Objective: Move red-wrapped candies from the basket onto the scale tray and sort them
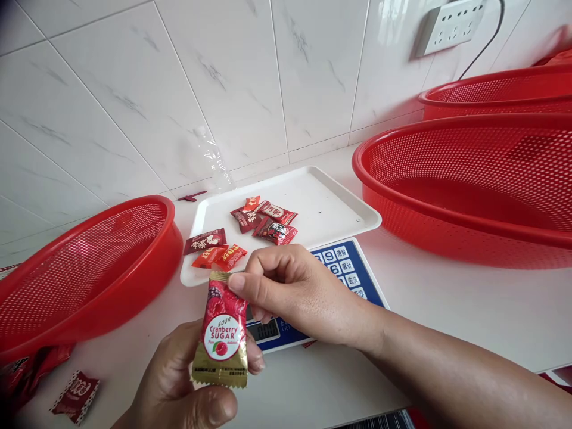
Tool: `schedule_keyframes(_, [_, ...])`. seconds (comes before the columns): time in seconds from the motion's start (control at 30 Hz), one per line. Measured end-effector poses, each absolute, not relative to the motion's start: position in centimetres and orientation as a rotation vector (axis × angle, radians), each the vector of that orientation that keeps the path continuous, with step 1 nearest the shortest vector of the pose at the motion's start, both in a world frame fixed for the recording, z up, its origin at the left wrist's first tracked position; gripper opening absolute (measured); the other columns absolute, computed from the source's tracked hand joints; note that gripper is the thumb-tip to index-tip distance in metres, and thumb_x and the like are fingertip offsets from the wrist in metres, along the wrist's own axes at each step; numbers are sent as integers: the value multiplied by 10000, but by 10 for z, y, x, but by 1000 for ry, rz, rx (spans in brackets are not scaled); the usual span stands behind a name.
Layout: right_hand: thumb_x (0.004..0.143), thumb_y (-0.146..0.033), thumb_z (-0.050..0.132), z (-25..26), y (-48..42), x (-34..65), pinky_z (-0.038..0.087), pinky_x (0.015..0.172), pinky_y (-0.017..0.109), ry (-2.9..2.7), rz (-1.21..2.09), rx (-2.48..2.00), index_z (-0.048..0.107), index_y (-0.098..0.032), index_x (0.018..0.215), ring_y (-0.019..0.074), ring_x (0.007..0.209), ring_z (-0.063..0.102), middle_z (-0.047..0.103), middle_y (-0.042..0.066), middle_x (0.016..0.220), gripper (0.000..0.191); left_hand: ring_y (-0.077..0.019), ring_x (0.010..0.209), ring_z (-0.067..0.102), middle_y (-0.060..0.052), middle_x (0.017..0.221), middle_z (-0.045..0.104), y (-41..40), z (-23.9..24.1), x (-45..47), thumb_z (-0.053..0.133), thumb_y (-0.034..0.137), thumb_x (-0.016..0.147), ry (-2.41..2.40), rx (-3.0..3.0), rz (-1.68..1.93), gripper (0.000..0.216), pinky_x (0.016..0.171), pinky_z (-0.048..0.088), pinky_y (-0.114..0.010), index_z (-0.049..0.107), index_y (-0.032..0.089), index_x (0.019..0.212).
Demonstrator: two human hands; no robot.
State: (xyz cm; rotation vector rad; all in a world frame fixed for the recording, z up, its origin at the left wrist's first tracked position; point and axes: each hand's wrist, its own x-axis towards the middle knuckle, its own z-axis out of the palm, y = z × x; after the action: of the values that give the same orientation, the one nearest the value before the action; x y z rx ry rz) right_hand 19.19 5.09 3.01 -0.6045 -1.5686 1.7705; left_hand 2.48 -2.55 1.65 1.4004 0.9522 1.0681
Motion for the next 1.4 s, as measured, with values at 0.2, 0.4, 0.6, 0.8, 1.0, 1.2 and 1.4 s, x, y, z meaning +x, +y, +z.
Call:
schedule_keyframes(0.2, [793,-543,670,30,51,191,329,448,191,-1558,1777,-602,508,-171,590,49,481,417,501,-46,526,453,-132,649,581,-5,755,675,-25,16,25,762,503,720,948,1428,1085,320,754,491,-267,765,225,878])
schedule_keyframes(0.4, [805,-521,666,28,52,192,333,449,182,-1553,1781,-569,486,-172,576,41,476,411,492,-53,520,454,-123,644,572,-11,770,675,-25,17,25,754,502,732,931,1429,1074,326,666,475,-235,752,207,872])
schedule_keyframes(0.6, [816,-500,660,27,51,191,355,467,190,-1538,1790,-585,492,-175,578,47,481,424,500,-51,520,437,-140,646,583,-42,781,678,-24,19,23,740,485,750,960,1494,1006,336,650,492,-249,757,183,894])
schedule_keyframes(0.8, [781,-513,693,28,51,192,341,454,188,-1530,1809,-561,494,-176,586,50,480,423,496,-50,523,438,-166,698,619,-33,759,684,-28,18,23,730,418,761,1040,1446,1010,253,732,512,-280,772,218,912])
schedule_keyframes(1.0, [791,-549,668,30,50,193,354,459,194,-1551,1766,-559,478,-183,581,57,490,425,496,-43,524,463,-164,696,632,-33,756,699,-30,18,25,718,384,768,1044,1430,1022,211,709,514,-258,770,209,874])
schedule_keyframes(1.2, [825,-494,661,30,49,193,379,483,187,-1515,1753,-462,480,-181,595,54,506,440,507,-42,552,429,-165,743,639,-37,777,699,-33,16,25,703,447,789,1105,1373,1041,253,747,513,-251,777,226,889])
schedule_keyframes(1.4, [818,-559,634,30,49,192,386,481,211,-1536,1721,-492,473,-198,599,71,502,425,492,-37,551,452,-177,747,641,-45,775,697,-32,16,25,687,501,793,1099,1375,1034,316,749,509,-271,772,210,883])
